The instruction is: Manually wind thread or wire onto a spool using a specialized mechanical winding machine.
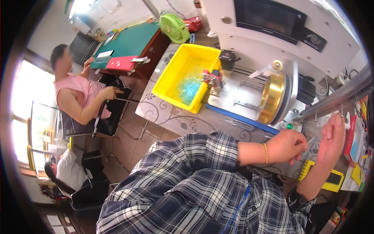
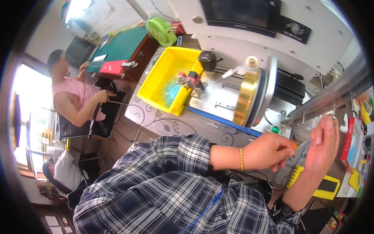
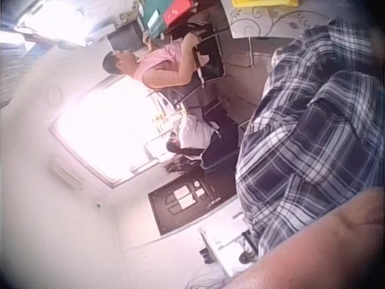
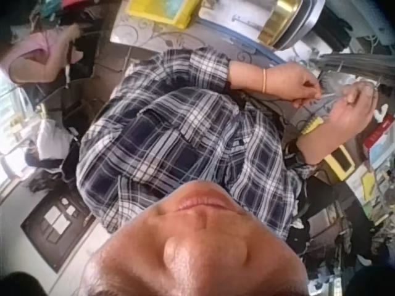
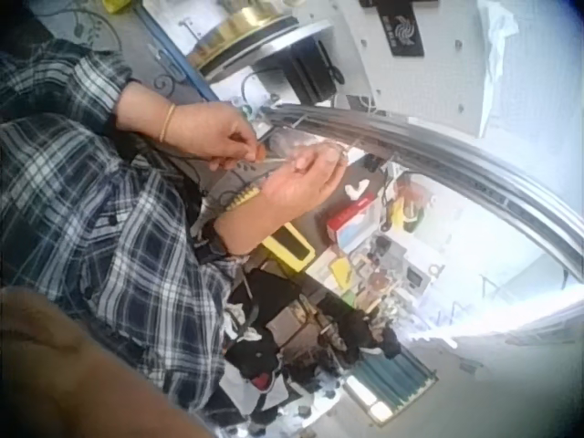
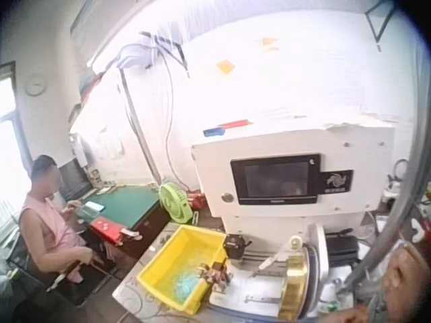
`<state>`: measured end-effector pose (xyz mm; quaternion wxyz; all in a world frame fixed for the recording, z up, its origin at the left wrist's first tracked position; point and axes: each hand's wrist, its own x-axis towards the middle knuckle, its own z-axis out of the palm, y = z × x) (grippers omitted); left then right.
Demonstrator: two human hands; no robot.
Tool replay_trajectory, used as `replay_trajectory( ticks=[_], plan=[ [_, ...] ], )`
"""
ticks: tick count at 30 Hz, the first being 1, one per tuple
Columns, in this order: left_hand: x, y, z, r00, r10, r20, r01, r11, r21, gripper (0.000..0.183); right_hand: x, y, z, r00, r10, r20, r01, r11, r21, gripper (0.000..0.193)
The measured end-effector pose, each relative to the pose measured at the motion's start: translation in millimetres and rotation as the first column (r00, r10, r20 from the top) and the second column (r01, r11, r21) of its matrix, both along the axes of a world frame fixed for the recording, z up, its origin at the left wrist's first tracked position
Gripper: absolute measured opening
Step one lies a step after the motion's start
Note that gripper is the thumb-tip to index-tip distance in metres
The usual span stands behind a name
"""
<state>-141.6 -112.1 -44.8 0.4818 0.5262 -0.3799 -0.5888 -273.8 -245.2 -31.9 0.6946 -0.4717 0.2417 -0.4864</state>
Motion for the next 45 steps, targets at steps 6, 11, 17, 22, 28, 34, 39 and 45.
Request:
replay_trajectory(
  ticks=[6,11,17,22,28,34,39,45],
  plan=[
    [12.6,25.2,25.0,0.986,0.016,0.164,0.005,0.992,-0.129,0.017,5.1,-18.6,-4.4,0.928,-0.352,-0.119,0.323,0.923,-0.211,0.018],
    [6.6,47.4,32.7,0.877,-0.173,0.448,0.367,0.843,-0.392,0.027,-107.9,4.1,24.7,0.962,-0.265,0.061,0.272,0.950,-0.155,0.014],
    [14.0,50.7,32.3,0.820,-0.235,0.523,0.390,0.897,-0.209,0.041,-284.5,94.9,84.7,0.869,-0.491,0.058,0.485,0.824,-0.291,0.020],
    [-19.1,20.5,-3.7,0.608,-0.058,0.792,0.499,0.803,-0.325,0.050,-330.7,172.4,80.2,0.117,-0.983,-0.141,0.523,0.182,-0.833,0.019],
    [-67.7,-7.9,-47.6,0.465,0.068,0.882,0.674,0.619,-0.403,0.067,-196.9,133.8,-46.4,0.127,-0.777,-0.617,0.309,0.622,-0.719,0.009],
    [-82.8,-6.7,-67.2,0.324,0.117,0.939,0.694,0.645,-0.320,0.058,-177.5,103.7,-103.3,0.107,-0.709,-0.697,0.365,0.680,-0.635,0.011],
    [-83.3,-13.1,-63.7,0.325,0.174,0.930,0.683,0.637,-0.357,0.048,-181.0,94.4,-104.0,0.028,-0.652,-0.757,0.276,0.734,-0.621,0.013],
    [-81.5,-14.8,-65.7,0.360,0.097,0.928,0.685,0.647,-0.334,0.052,-183.0,108.5,-105.2,0.096,-0.624,-0.776,0.274,0.766,-0.582,0.013]
  ],
)
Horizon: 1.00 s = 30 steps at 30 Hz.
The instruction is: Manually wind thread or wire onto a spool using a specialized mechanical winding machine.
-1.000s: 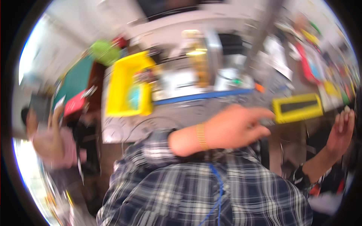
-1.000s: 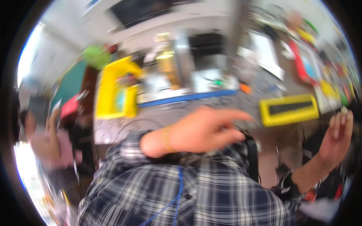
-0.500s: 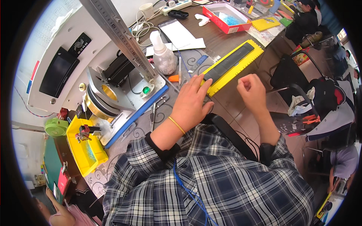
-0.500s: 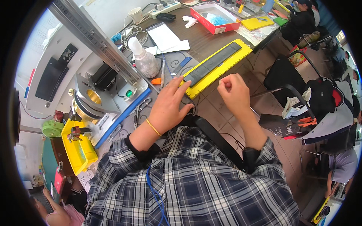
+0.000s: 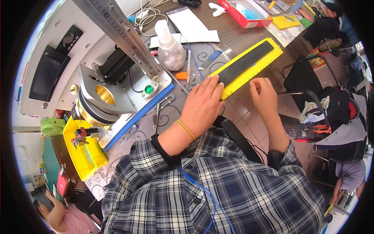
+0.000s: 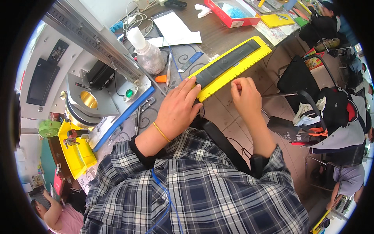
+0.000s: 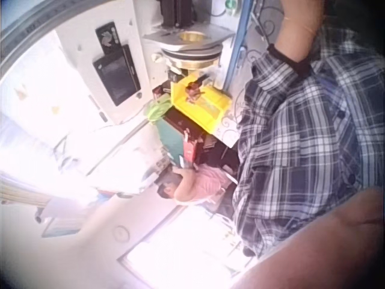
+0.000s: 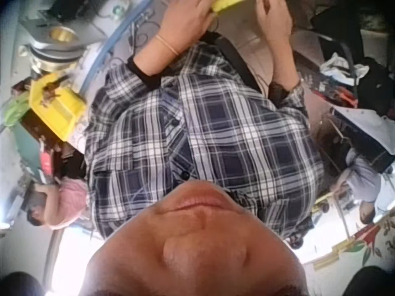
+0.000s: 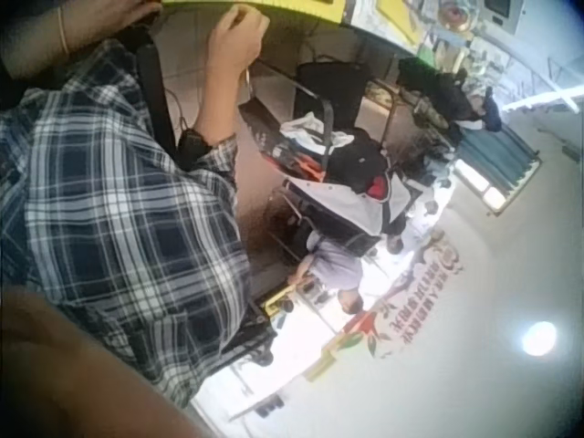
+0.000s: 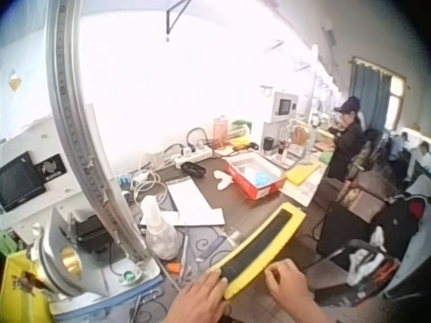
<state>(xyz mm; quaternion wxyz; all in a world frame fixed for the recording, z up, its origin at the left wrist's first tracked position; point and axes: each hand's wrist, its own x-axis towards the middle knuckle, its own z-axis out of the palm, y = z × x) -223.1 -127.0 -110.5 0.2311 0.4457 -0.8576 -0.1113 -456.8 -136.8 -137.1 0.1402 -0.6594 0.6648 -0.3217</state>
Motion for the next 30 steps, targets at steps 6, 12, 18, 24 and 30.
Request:
replay_trajectory(
  ticks=[6,12,18,24,30],
  plan=[
    [3.8,-1.0,0.6,0.999,-0.037,-0.024,0.037,0.999,0.023,0.057,37.3,33.4,23.8,0.989,0.063,0.134,-0.059,0.998,-0.031,0.016],
    [5.1,-1.6,-2.4,0.997,-0.062,-0.040,0.063,0.998,0.027,0.062,52.3,27.0,10.9,0.995,0.010,0.095,-0.008,1.000,-0.017,0.010],
    [4.4,9.2,2.1,0.970,-0.084,0.229,0.074,0.996,0.053,0.091,56.9,23.6,5.0,0.990,0.129,0.049,-0.124,0.988,-0.094,0.011],
    [16.1,14.1,-1.9,0.961,-0.103,0.257,0.086,0.993,0.075,0.100,-16.5,18.3,28.9,0.823,0.104,0.558,-0.260,0.943,0.207,0.004],
    [11.9,6.2,-6.6,0.967,-0.104,0.231,0.100,0.995,0.028,0.096,-168.1,75.5,58.7,0.788,0.390,-0.477,-0.211,0.898,0.386,0.010]
  ],
)
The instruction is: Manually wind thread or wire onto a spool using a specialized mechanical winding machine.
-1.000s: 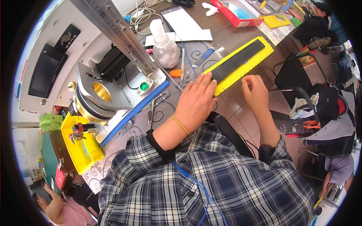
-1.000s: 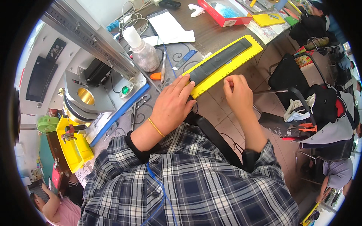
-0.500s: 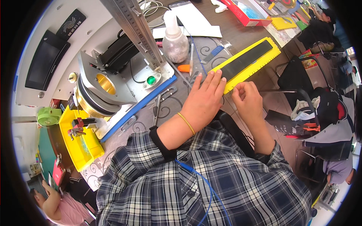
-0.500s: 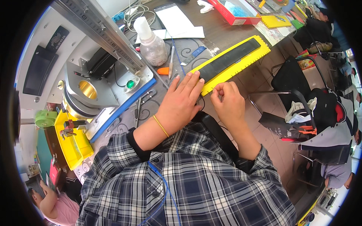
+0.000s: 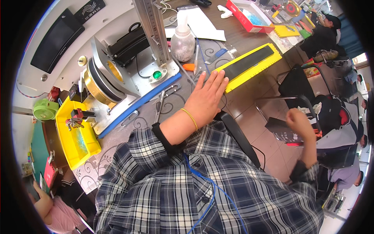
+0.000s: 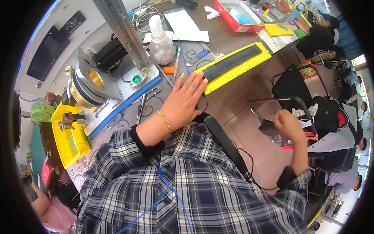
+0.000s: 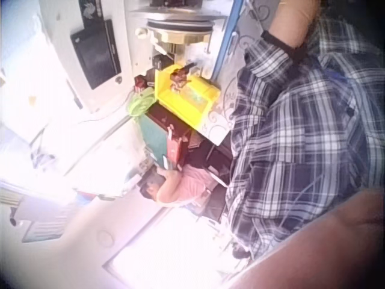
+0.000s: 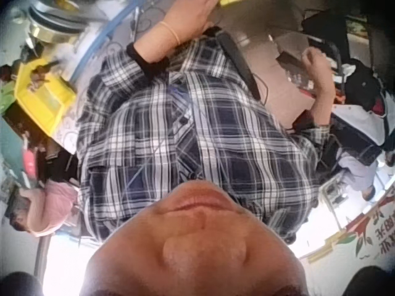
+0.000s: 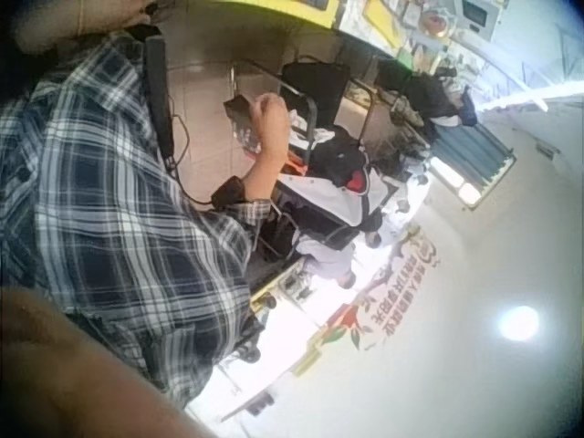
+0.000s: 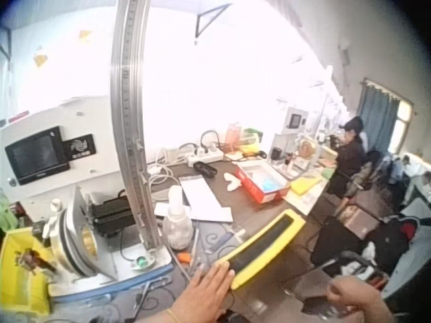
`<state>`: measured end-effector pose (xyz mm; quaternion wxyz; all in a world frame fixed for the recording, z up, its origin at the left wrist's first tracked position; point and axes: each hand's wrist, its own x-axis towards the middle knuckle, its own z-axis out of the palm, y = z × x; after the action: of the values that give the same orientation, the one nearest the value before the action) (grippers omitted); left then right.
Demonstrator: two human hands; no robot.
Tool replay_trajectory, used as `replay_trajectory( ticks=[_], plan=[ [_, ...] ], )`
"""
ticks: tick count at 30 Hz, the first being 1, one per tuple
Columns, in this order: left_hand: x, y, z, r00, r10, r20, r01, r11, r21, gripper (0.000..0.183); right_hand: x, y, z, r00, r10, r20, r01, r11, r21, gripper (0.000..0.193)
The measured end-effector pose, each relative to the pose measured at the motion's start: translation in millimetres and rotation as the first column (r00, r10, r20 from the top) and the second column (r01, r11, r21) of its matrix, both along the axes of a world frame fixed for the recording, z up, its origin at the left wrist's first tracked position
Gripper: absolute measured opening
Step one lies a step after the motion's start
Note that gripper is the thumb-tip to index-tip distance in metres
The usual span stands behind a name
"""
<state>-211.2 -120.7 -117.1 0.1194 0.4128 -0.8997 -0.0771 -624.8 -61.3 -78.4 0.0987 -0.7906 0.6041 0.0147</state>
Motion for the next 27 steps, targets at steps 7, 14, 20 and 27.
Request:
replay_trajectory(
  ticks=[7,14,20,27],
  plan=[
    [13.7,-5.5,21.2,0.993,-0.015,-0.116,0.008,0.998,-0.060,0.077,125.8,16.0,182.4,0.341,0.298,0.892,-0.238,0.945,-0.224,0.014],
    [44.2,20.2,147.0,0.021,0.333,-0.943,0.547,0.786,0.290,0.042,255.7,-37.8,206.5,-0.003,0.273,0.962,-0.362,0.896,-0.256,0.012],
    [69.6,9.5,150.4,-0.051,0.456,-0.889,0.365,0.837,0.408,0.040,306.6,-111.5,139.6,0.173,0.051,0.984,-0.340,0.940,0.011,0.015],
    [70.9,-23.6,140.2,-0.079,0.618,-0.782,0.326,0.758,0.565,0.028,326.9,-146.7,113.6,0.100,-0.088,0.991,-0.304,0.946,0.115,0.018]
  ],
)
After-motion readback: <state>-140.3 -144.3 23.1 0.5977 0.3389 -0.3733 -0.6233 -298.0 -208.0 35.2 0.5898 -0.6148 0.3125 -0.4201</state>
